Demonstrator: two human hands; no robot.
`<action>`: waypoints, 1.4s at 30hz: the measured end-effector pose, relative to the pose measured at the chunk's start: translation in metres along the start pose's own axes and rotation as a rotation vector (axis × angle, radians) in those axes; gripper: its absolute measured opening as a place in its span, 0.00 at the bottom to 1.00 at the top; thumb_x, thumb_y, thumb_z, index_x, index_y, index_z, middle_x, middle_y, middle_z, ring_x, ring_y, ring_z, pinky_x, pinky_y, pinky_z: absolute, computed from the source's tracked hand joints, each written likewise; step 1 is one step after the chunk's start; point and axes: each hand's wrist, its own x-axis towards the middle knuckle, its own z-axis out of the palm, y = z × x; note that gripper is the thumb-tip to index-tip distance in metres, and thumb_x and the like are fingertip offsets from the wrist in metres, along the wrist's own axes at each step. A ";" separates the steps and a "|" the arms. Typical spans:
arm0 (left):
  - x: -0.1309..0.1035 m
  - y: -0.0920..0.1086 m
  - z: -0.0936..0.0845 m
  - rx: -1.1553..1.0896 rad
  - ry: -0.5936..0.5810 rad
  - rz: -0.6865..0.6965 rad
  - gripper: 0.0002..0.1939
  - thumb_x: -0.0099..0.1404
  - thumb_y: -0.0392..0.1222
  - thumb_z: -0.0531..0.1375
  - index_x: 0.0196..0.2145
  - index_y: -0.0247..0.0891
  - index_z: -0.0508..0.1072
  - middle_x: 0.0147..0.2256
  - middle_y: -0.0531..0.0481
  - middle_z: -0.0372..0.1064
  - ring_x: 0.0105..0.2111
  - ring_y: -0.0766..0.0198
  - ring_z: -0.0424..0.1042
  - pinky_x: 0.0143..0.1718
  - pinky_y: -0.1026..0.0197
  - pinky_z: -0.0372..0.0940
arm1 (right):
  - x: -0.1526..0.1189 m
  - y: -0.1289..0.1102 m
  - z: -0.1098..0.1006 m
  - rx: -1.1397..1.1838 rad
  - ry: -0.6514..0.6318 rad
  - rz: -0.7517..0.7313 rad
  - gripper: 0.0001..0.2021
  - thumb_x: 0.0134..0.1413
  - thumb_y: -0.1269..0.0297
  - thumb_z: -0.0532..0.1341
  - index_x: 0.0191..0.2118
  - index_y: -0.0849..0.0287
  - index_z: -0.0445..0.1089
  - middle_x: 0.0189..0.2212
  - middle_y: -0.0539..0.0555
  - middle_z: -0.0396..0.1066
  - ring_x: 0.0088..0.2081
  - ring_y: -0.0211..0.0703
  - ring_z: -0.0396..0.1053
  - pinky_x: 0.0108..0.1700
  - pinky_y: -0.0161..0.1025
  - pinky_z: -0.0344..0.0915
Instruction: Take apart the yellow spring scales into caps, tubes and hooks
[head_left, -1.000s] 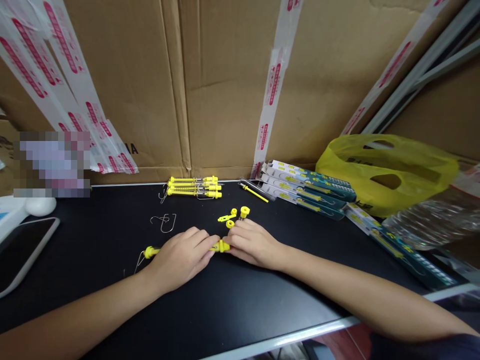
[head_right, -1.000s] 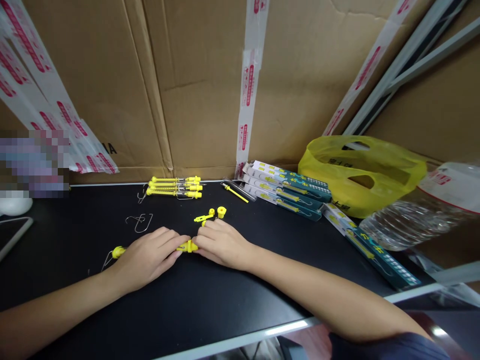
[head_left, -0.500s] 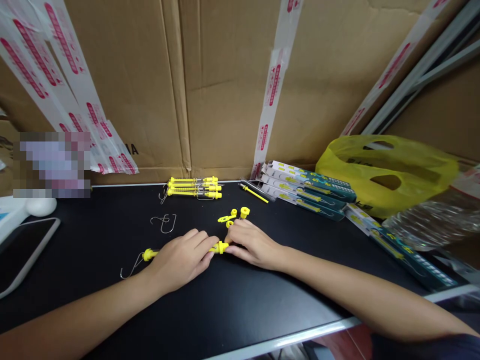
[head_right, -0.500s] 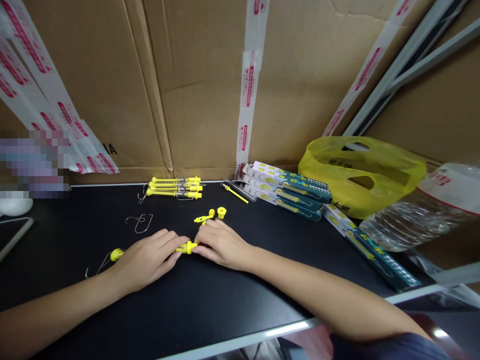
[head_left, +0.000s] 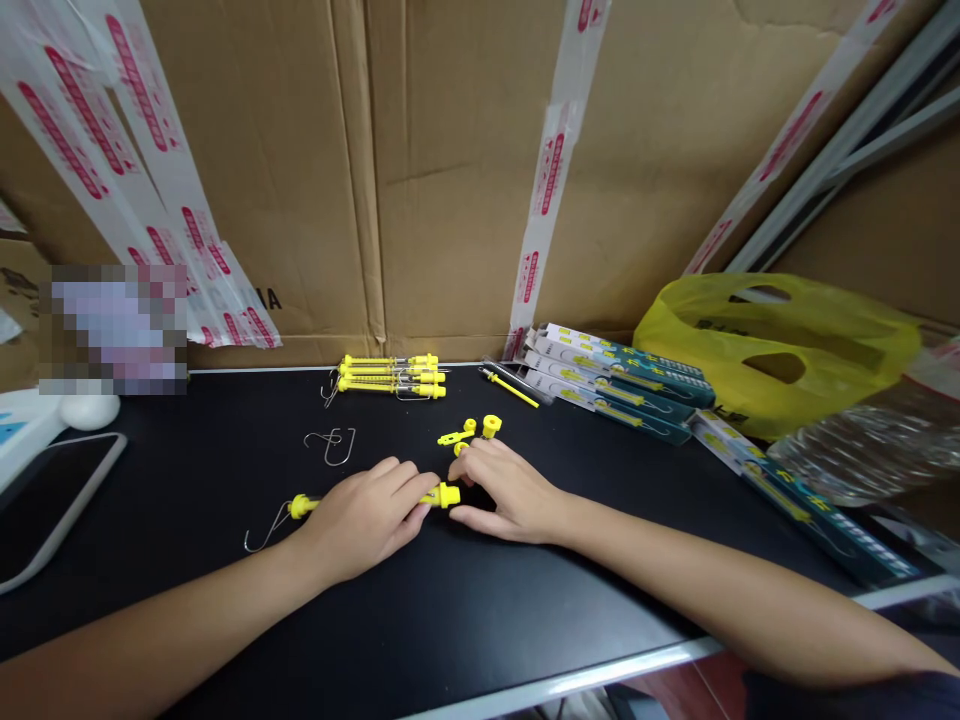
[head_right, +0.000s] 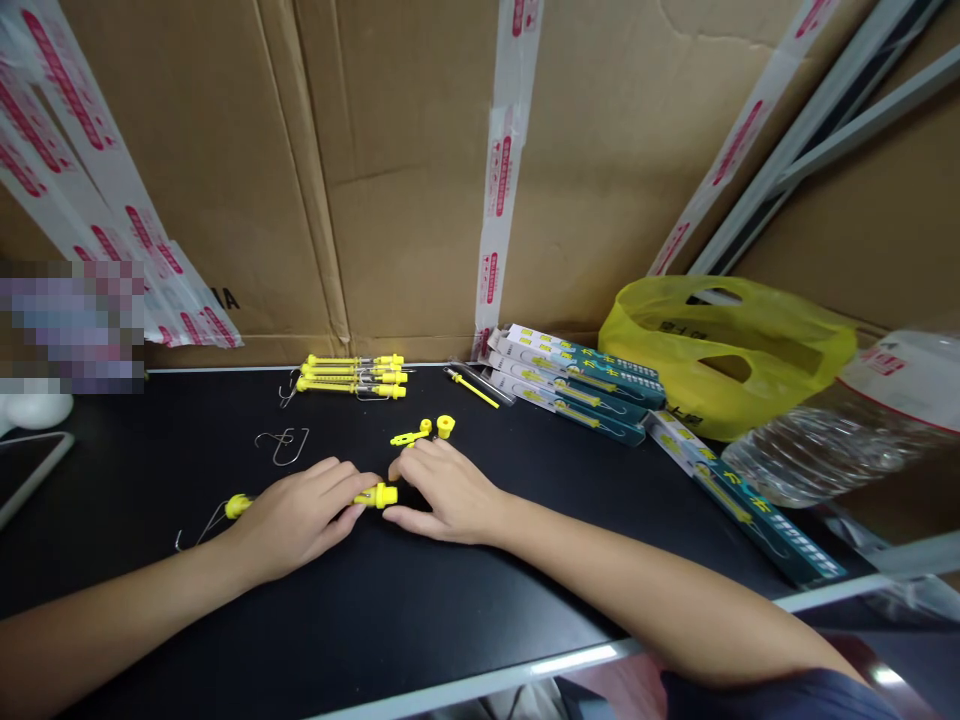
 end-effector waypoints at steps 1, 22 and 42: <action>0.000 0.000 0.000 -0.001 0.001 0.001 0.12 0.68 0.38 0.48 0.45 0.39 0.67 0.33 0.51 0.65 0.34 0.61 0.64 0.33 0.61 0.61 | 0.000 0.000 0.000 0.007 -0.018 0.011 0.13 0.62 0.54 0.52 0.39 0.60 0.62 0.32 0.54 0.65 0.34 0.42 0.59 0.39 0.40 0.56; 0.000 0.000 -0.001 -0.045 -0.024 -0.014 0.12 0.68 0.38 0.48 0.46 0.39 0.66 0.34 0.51 0.65 0.35 0.61 0.64 0.34 0.60 0.61 | 0.000 0.002 0.000 0.054 -0.001 0.012 0.12 0.61 0.55 0.55 0.39 0.61 0.63 0.30 0.52 0.65 0.33 0.41 0.59 0.38 0.38 0.56; 0.000 -0.004 0.001 -0.100 -0.015 -0.025 0.13 0.69 0.38 0.48 0.48 0.40 0.65 0.36 0.50 0.66 0.36 0.61 0.63 0.36 0.60 0.60 | 0.001 0.002 0.001 0.038 0.016 0.046 0.12 0.60 0.55 0.54 0.38 0.61 0.62 0.29 0.52 0.64 0.32 0.40 0.59 0.37 0.38 0.56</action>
